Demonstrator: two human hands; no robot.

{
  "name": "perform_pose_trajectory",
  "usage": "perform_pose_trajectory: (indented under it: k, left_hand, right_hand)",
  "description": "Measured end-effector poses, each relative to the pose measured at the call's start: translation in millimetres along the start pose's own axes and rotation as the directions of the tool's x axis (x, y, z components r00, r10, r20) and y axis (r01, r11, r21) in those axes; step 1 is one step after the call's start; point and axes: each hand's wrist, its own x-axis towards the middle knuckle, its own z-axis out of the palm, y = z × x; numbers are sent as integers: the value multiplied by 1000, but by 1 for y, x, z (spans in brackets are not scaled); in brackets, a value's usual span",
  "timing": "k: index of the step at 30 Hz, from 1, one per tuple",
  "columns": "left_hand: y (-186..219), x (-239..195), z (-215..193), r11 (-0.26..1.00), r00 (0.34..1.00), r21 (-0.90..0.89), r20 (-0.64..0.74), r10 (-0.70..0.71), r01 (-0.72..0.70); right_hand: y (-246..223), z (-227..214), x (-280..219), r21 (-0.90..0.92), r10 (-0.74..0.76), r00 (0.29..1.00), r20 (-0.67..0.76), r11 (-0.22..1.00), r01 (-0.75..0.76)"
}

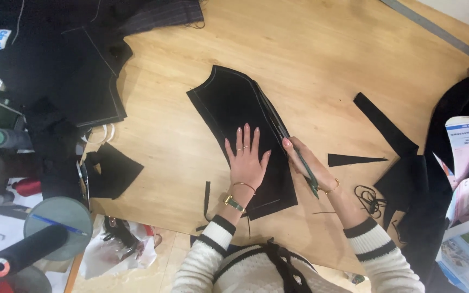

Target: Cutting out a pattern piece from black fabric using large tailor scissors on a cutting table.

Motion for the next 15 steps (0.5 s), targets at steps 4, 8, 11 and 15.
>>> perform_pose_trajectory:
  k: [4,8,11,15]
  left_hand:
    - [1,-1,1,1000,1000,-10,-10,-7,7]
    - [0,-1,7,1000,1000,2,-29,-3,3]
    - [0,0,7,1000,1000,-6,-27,-2,1]
    - [-1,-1,7,1000,999,-12,-32,0,0]
  right_hand:
    - [-5,-7,-3,5,23,999,34,1000,-23]
    - [-17,-14,-7,20,27,998,51,999,-28]
    - [-32,-17,-9,63,-3,998,64,998,-1]
    - [-33,-18,-5,75,-31,996,80,997,25]
